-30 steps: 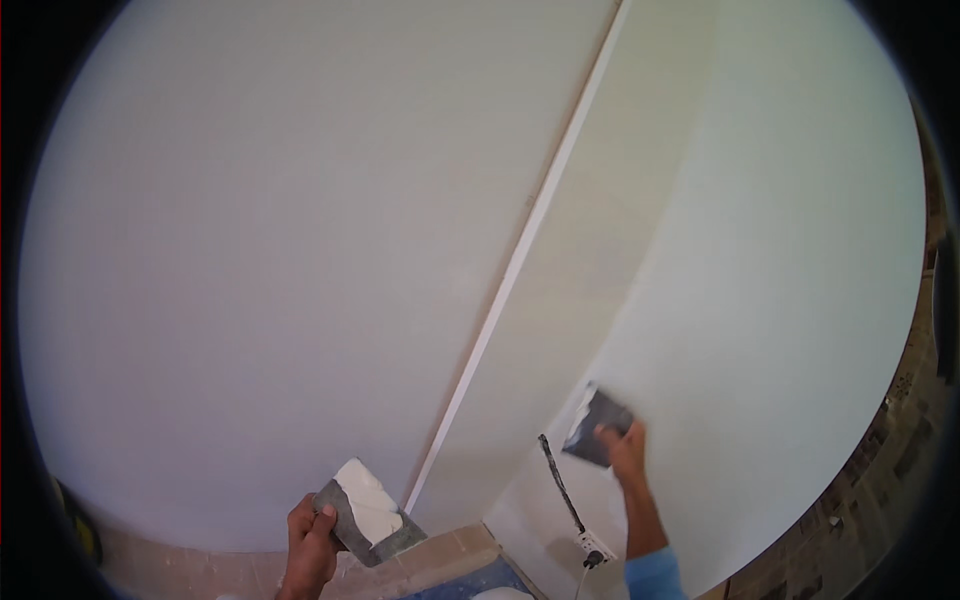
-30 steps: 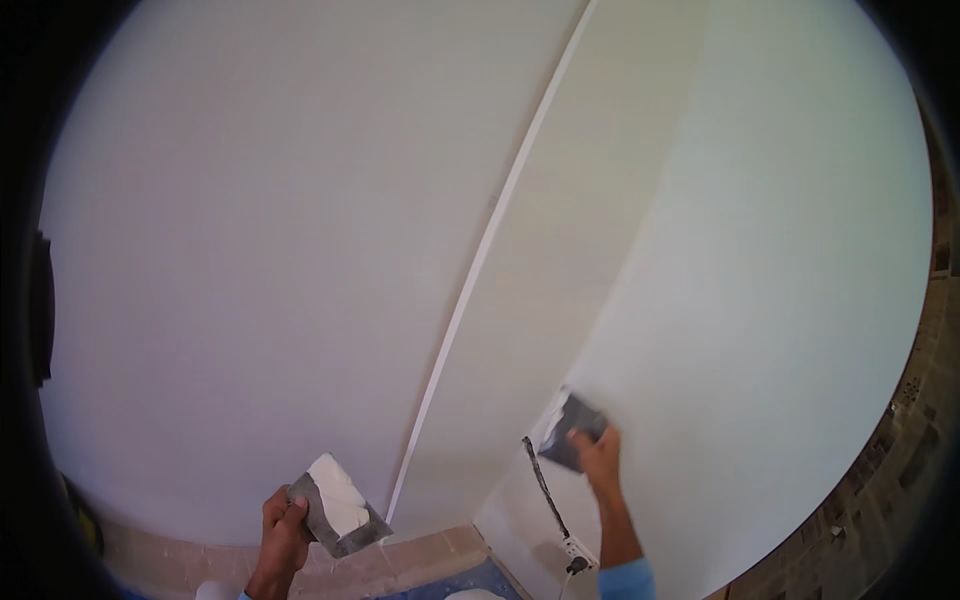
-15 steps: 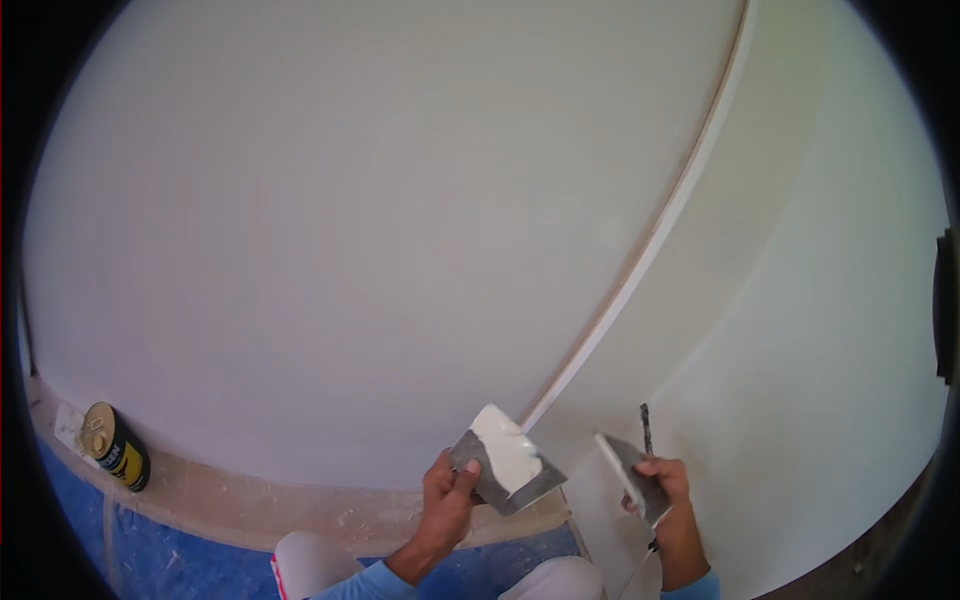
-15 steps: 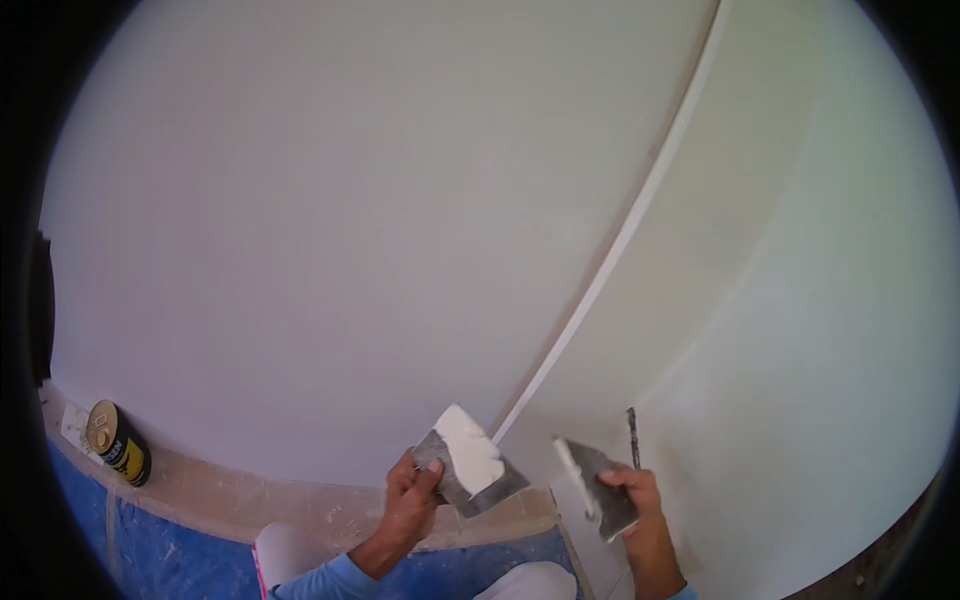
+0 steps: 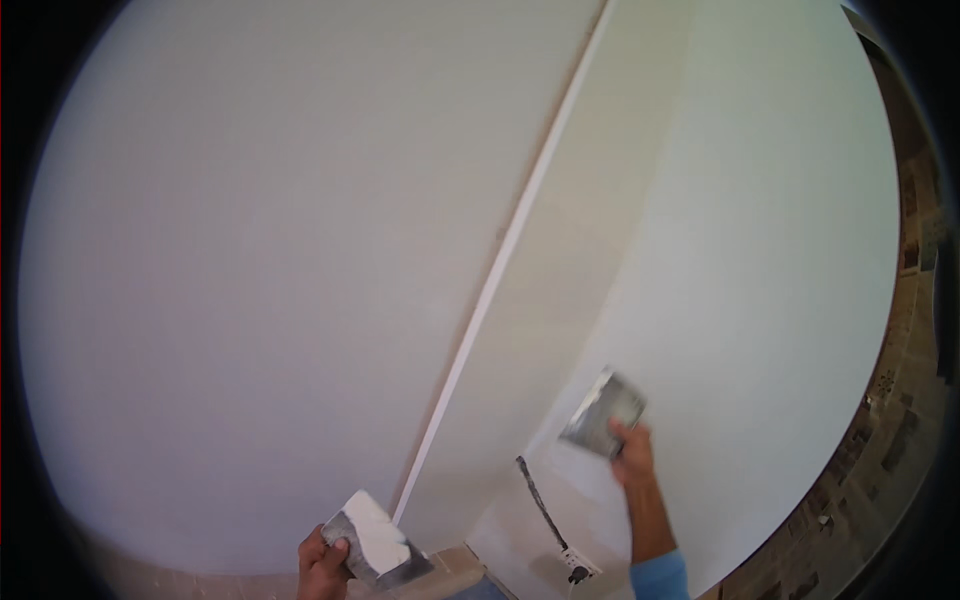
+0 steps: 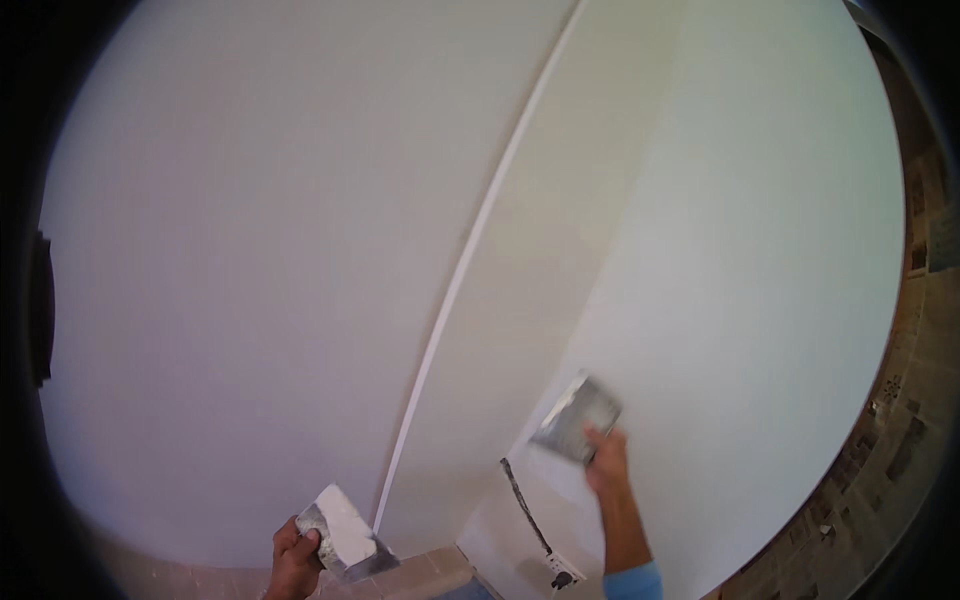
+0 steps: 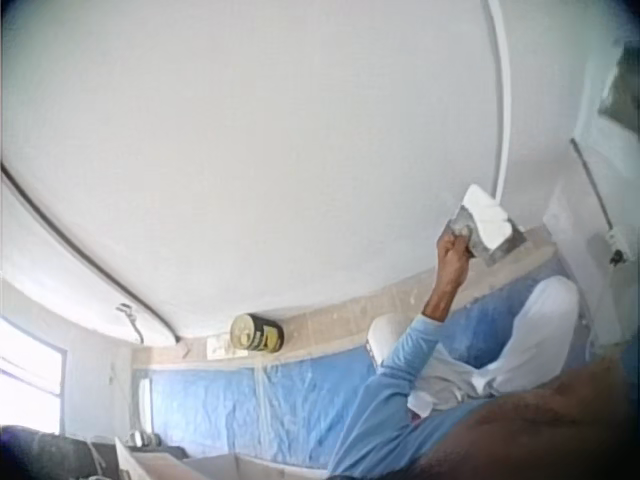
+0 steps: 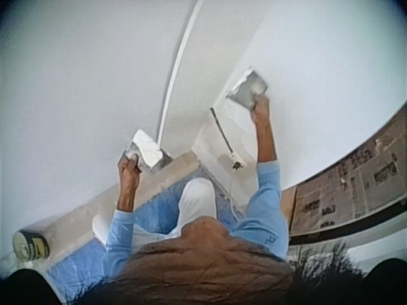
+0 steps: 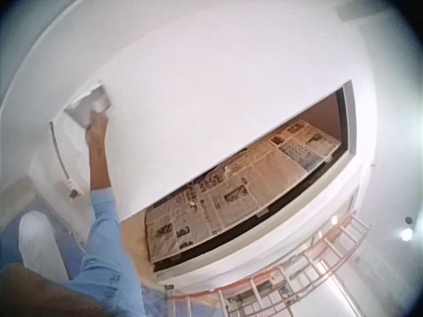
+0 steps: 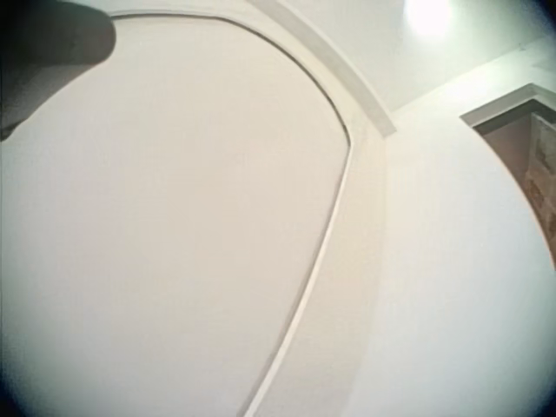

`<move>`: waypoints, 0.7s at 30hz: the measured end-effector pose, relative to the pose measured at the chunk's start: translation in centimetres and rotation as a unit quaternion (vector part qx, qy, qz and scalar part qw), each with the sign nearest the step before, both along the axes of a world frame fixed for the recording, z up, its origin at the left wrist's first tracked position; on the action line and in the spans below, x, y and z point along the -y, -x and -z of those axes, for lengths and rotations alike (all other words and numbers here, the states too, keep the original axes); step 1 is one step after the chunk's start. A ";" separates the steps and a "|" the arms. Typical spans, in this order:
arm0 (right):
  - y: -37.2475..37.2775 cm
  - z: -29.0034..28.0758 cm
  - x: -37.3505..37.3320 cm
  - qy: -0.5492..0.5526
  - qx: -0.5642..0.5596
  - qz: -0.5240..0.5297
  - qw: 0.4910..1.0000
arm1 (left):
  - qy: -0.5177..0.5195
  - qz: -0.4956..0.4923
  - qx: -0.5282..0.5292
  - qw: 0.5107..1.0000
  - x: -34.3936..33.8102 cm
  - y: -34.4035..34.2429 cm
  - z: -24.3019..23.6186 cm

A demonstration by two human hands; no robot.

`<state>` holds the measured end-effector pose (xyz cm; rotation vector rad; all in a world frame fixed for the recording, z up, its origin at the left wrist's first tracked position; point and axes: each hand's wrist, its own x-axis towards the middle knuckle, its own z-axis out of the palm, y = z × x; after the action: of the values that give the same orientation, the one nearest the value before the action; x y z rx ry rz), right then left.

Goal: The person applies joint compound to a wall corner using putty knives, smoothing the mixture along the surface.

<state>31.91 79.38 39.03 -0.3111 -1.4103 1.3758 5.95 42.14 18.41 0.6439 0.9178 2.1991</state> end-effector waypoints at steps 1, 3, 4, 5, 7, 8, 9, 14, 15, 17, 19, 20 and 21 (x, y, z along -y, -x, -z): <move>-0.3 -3.5 -1.6 -0.037 0.012 0.050 0.998 | 0.015 0.018 0.017 1.000 -0.1 0.5 0.4; 0.8 -9.1 -3.1 -0.187 -0.002 0.086 0.979 | 0.005 0.002 0.034 0.999 0.3 0.5 0.1; 0.0 -11.5 -5.5 -0.204 0.077 0.171 0.961 | -0.004 0.000 0.044 0.999 0.1 0.4 0.1; 0.9 -13.9 -4.7 -0.259 0.073 0.165 0.949 | 0.006 -0.002 0.039 0.999 0.2 0.6 0.6; 2.6 -16.3 -6.7 -0.266 0.077 0.202 0.939 | 0.026 0.000 0.033 0.999 -0.3 1.5 2.8; 3.5 -16.2 -7.9 -0.289 0.085 0.244 0.922 | 0.034 0.000 0.030 0.999 -0.8 1.5 3.6; 4.4 -16.2 -9.1 -0.313 0.093 0.285 0.901 | 0.041 0.001 0.027 0.999 -1.4 1.5 4.0; 5.9 -13.7 -11.8 -0.383 0.143 0.410 0.815 | 0.053 -0.039 -0.028 0.997 -3.5 1.4 11.4; 6.2 -13.4 -11.8 -0.386 0.149 0.423 0.806 | 0.056 -0.047 -0.026 0.997 -3.7 0.9 11.7; 6.7 -12.9 -12.0 -0.381 0.158 0.443 0.796 | 0.065 -0.055 -0.026 0.996 -3.9 0.4 12.7; 7.0 -13.1 -12.4 -0.371 0.158 0.462 0.790 | 0.069 -0.055 -0.033 0.996 -4.3 0.4 13.6; 7.4 -12.8 -12.7 -0.380 0.140 0.456 0.793 | 0.065 -0.057 -0.038 0.995 -4.3 0.5 14.1; 7.8 -12.7 -12.8 -0.387 0.124 0.450 0.795 | 0.063 -0.059 -0.044 0.995 -4.3 0.4 14.1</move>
<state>24.13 92.23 51.70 -0.5251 -1.5887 -0.0676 5.56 46.44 4.31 0.6458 1.1572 2.2099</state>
